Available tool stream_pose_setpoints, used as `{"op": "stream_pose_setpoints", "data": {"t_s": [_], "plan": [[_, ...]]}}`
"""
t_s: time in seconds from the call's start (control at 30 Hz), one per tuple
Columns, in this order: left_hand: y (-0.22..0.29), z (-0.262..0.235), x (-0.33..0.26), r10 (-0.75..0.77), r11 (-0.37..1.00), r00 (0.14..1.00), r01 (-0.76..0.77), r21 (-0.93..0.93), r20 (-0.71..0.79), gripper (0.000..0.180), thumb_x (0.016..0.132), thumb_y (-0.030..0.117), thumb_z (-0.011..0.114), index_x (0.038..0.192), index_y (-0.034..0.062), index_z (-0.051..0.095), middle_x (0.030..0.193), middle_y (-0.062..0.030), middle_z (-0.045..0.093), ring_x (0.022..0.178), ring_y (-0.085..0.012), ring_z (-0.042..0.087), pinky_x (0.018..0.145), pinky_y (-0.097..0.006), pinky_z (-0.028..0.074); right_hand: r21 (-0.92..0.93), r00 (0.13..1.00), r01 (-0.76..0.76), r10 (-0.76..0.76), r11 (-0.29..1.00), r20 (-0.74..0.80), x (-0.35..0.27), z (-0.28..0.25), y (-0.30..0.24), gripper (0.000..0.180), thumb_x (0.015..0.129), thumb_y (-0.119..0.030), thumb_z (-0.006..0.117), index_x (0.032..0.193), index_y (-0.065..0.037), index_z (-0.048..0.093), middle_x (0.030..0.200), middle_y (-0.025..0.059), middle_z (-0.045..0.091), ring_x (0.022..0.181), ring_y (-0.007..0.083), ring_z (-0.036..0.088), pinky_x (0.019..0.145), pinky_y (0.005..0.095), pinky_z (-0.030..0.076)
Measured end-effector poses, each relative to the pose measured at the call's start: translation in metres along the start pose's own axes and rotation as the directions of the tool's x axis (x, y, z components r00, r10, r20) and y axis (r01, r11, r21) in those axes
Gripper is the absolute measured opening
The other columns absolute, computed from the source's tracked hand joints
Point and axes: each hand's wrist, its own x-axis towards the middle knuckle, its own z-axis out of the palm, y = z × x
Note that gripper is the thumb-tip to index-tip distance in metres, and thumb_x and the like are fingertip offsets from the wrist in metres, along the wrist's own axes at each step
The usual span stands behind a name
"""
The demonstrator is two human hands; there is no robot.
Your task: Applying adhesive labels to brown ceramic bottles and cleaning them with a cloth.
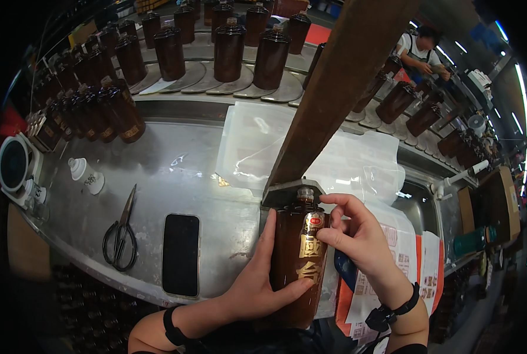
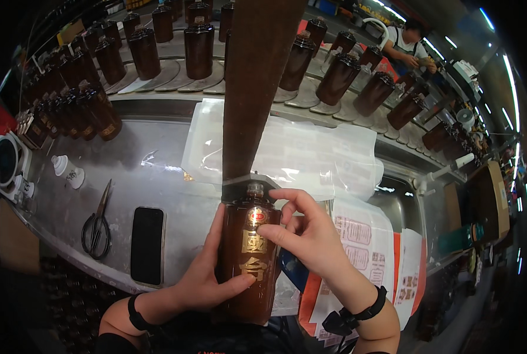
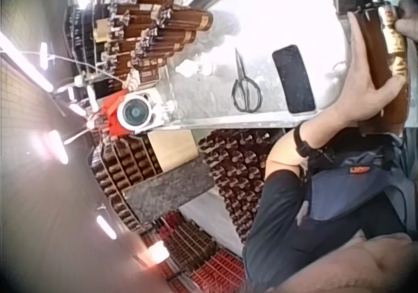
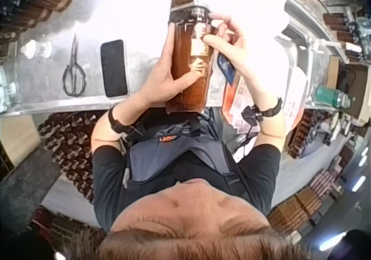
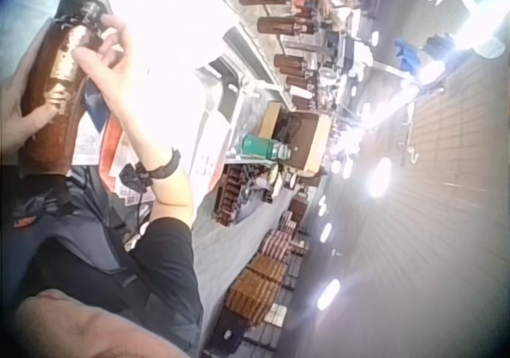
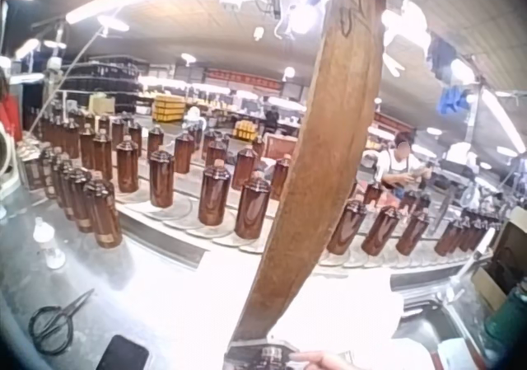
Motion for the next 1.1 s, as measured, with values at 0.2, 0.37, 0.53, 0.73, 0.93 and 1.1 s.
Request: {"op": "stream_pose_setpoints", "data": {"t_s": [0.2, 0.37, 0.53, 0.73, 0.93, 1.1], "plan": [[0.001, 0.009, 0.004, -0.065, 0.988, 0.996, 0.055, -0.147, -0.064, 0.115, 0.088, 0.024, 0.075, 0.155, -0.0032, -0.014, 0.155, -0.0277, 0.021, 0.146, -0.0337, 0.028, 0.118, -0.042, 0.026, -0.018, 1.0, -0.01, 0.01, 1.0, 0.011, 0.003, 0.0, -0.001, 0.056, 0.081, -0.011, 0.083, 0.13, -0.007, 0.058, 0.084, -0.0076, 0.042, 0.069, 0.0001, 0.042, 0.065, 0.0162, 0.038], [0.001, 0.007, 0.002, -0.065, 0.994, 0.997, 0.061, -0.095, -0.042, 0.115, 0.088, 0.026, 0.075, 0.156, -0.003, -0.013, 0.155, -0.0273, 0.021, 0.146, -0.0337, 0.028, 0.118, -0.041, 0.026, 0.02, 1.0, -0.012, 0.012, 1.0, 0.02, -0.001, -0.001, 0.0, 0.054, 0.083, -0.012, 0.081, 0.131, -0.007, 0.058, 0.088, -0.0069, 0.044, 0.071, -0.0004, 0.044, 0.067, 0.0162, 0.039], [0.0, 0.002, 0.0, -0.081, 0.993, 0.995, 0.076, -0.085, -0.05, 0.108, 0.092, 0.027, 0.071, 0.156, -0.0043, -0.011, 0.157, -0.0273, 0.021, 0.147, -0.0329, 0.027, 0.119, -0.04, 0.024, 0.13, 0.991, -0.136, 0.135, 0.982, 0.014, -0.02, -0.009, 0.005, 0.055, 0.089, -0.006, 0.072, 0.14, -0.006, 0.051, 0.094, -0.0049, 0.048, 0.076, 0.0012, 0.051, 0.07, 0.0174, 0.042], [0.0, 0.004, 0.005, -0.079, 0.987, 0.996, 0.071, -0.142, -0.05, 0.1, 0.096, 0.025, 0.066, 0.156, -0.0055, -0.008, 0.157, -0.0267, 0.024, 0.146, -0.0309, 0.028, 0.119, -0.039, 0.023, 0.372, 0.958, -0.287, 0.251, 0.883, 0.141, -0.059, 0.0, 0.035, 0.085, 0.087, 0.001, 0.073, 0.157, -0.005, 0.026, 0.097, -0.0006, 0.053, 0.085, 0.0065, 0.06, 0.077, 0.0215, 0.047], [-0.002, 0.005, 0.004, -0.07, 0.981, 0.996, 0.057, -0.185, -0.064, 0.099, 0.097, 0.022, 0.065, 0.156, -0.0056, -0.009, 0.157, -0.0248, 0.027, 0.144, -0.0283, 0.032, 0.118, -0.037, 0.026, 0.443, 0.955, -0.296, 0.249, 0.847, 0.162, -0.054, 0.01, 0.04, 0.085, 0.086, 0.002, 0.073, 0.157, -0.004, 0.026, 0.098, 0.0002, 0.055, 0.088, 0.0072, 0.062, 0.079, 0.0208, 0.048], [0.003, 0.006, 0.005, -0.069, 0.976, 0.995, 0.053, -0.212, -0.067, 0.098, 0.097, 0.019, 0.065, 0.156, -0.0052, -0.01, 0.157, -0.023, 0.028, 0.141, -0.0262, 0.038, 0.115, -0.035, 0.029, 0.435, 0.957, -0.286, 0.229, 0.854, 0.18, -0.056, 0.004, 0.05, 0.086, 0.086, 0.002, 0.074, 0.157, -0.005, 0.027, 0.097, -0.0014, 0.052, 0.087, 0.0056, 0.06, 0.078, 0.02, 0.047]]}}
